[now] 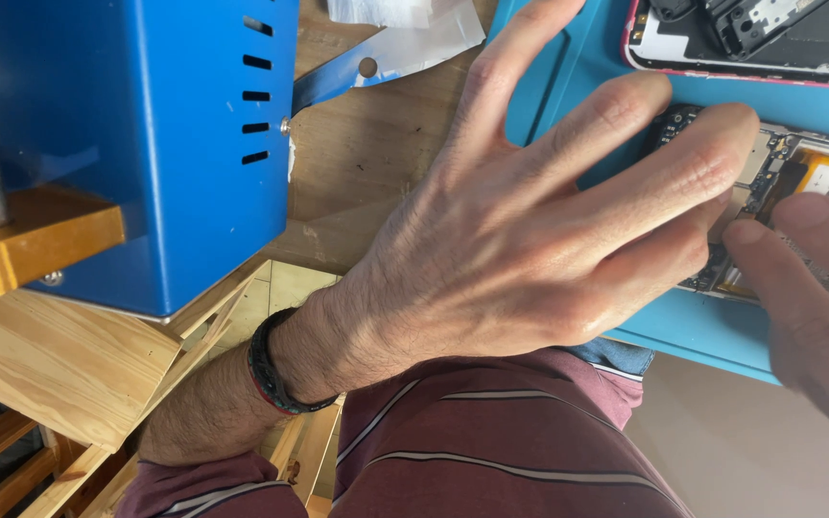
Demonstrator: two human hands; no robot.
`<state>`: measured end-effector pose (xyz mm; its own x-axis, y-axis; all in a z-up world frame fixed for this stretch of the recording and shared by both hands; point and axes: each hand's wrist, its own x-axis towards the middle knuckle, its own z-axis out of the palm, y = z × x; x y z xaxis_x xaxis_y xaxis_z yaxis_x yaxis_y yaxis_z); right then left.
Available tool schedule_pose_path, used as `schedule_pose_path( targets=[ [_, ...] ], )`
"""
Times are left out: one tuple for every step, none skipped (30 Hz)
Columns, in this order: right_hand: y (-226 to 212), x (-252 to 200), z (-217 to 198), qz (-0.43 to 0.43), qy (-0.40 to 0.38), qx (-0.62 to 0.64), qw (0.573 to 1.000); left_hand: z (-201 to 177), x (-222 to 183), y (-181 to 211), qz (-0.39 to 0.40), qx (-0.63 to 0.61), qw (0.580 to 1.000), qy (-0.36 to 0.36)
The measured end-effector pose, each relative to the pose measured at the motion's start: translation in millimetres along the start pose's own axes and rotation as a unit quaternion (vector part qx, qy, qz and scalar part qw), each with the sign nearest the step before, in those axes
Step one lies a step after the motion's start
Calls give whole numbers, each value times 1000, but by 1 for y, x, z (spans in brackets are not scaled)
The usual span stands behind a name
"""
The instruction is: Reassembling a smartphone by connecting ribbon cables and securing the motherboard and internal shielding.
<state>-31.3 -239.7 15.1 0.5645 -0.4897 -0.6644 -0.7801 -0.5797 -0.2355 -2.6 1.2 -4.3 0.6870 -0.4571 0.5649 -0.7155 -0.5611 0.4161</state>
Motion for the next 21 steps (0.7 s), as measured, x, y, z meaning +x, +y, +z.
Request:
schedule_pose_path(
  targets=[
    [2, 2, 0, -24, -13, 13, 1000, 0, 0, 0, 5, 7, 1000, 2],
    [5, 3, 0, -47, -27, 26, 998, 0, -1, 0, 9, 13, 1000, 2],
    [8, 6, 0, -47, -27, 26, 998, 0, -2, -1, 9, 13, 1000, 2],
    [11, 9, -1, -88, -49, 41, 994, 1, -3, -1, 12, 17, 1000, 1],
    [14, 12, -2, -129, -70, 56, 988, 1, -3, -1, 16, 20, 1000, -1],
    [10, 8, -2, -129, -69, 57, 988, 0, -2, 0, 17, 20, 1000, 0],
    [5, 5, -2, -126, -68, 50, 989, -2, 0, 1, 12, 18, 1000, 7],
    [0, 2, -2, -123, -67, 43, 989, -4, 2, 2, 7, 16, 1000, 14],
    [2, 5, -2, -124, -66, 43, 989, -4, 2, 2, 8, 17, 1000, 14],
    [5, 8, -2, -117, -87, 74, 987, -5, 2, 1, 10, 18, 1000, 12],
    [7, 11, -1, -110, -107, 106, 982, -5, 2, 1, 13, 19, 1000, 9],
    [3, 5, 0, -111, -108, 106, 982, -5, 2, 2, 13, 20, 1000, 9],
    [0, 0, 2, -92, -81, 86, 989, -4, 2, 2, 10, 19, 1000, 10],
    [-3, -6, 3, -71, -52, 66, 994, -4, 2, 2, 7, 16, 1000, 11],
    [-5, -6, 2, -71, -52, 66, 994, -4, 2, 2, 7, 16, 1000, 11],
    [-7, -5, 0, -74, -58, 65, 993, -4, 3, 2, 12, 21, 1000, 10],
    [-8, -4, -1, -77, -64, 63, 993, -5, 3, 2, 16, 26, 999, 10],
    [-10, -3, -3, -79, -71, 62, 992, -5, 4, 2, 17, 26, 999, 10],
    [-11, -2, -4, -82, -77, 60, 992, -5, 4, 2, 20, 29, 999, 9],
    [-13, -2, -5, -85, -83, 58, 991, -5, 4, 2, 21, 31, 999, 8],
    [-11, -2, -6, -85, -83, 59, 991, -5, 5, 3, 22, 31, 999, 8]
  ],
)
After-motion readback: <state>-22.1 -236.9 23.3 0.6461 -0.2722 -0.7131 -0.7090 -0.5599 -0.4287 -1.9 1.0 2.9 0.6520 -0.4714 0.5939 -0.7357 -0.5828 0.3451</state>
